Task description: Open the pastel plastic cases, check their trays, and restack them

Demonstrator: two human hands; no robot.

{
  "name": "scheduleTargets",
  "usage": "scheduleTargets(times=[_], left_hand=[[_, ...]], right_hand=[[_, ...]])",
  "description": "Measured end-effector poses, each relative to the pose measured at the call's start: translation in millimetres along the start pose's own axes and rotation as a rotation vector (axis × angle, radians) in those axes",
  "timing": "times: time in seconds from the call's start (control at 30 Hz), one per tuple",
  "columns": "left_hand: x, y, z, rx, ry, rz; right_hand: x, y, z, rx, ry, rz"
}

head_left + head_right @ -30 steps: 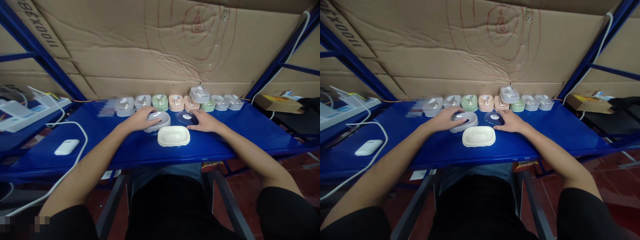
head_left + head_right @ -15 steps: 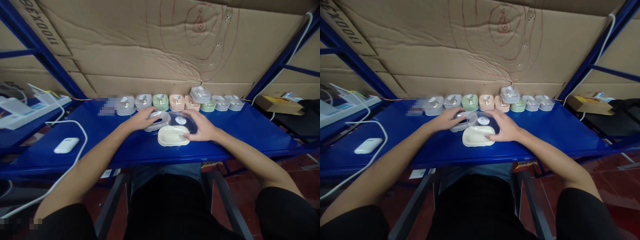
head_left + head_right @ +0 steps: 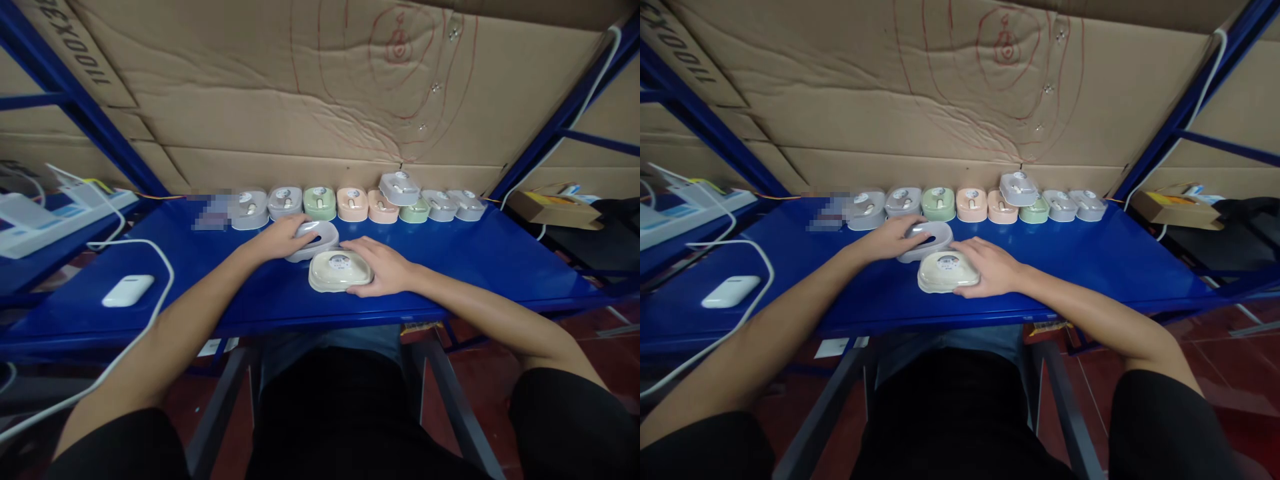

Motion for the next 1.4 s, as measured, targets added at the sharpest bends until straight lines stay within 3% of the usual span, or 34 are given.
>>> scheduleTargets(times=[0.27,0.7,0.97,1.17,1.4], left_hand=[[0.2,0.5,2.8,-0.010,0.009,-0.002],[0.1,-0.5,4.5,-0.001,-0.008,-0.011],[0.3,0.0,3.7,-0.003,-0.020,-0.022],[-0.8,4.2,0.8,-0.015,-0.038,-0.031],[-4.0,2.3,-1.3,-0.173,-0.119,0.009]], right_hand=[[4.7,-8.7,-4.9,-0.054,0.055,-0.054],[2.1,-7.5,2.8,-0.005,-0.039,-0.060],[-2.0,-5.7,3.4,-0.004,-0.031,-0.103],[-5.7,4.0,-2.2,-0.020,0.082,-0.097],[-2.6,27.3,-23.5,-0.006,0.292,0.115]])
Point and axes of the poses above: each hand's wrist, its own x-axis towards the middle knuckle, its own z-axis out of the palm, y = z × x, the point moved 4 cm from there along x, towards the middle knuckle, and after that the axes turned 3 degrees about y, right-handed, at the moved point
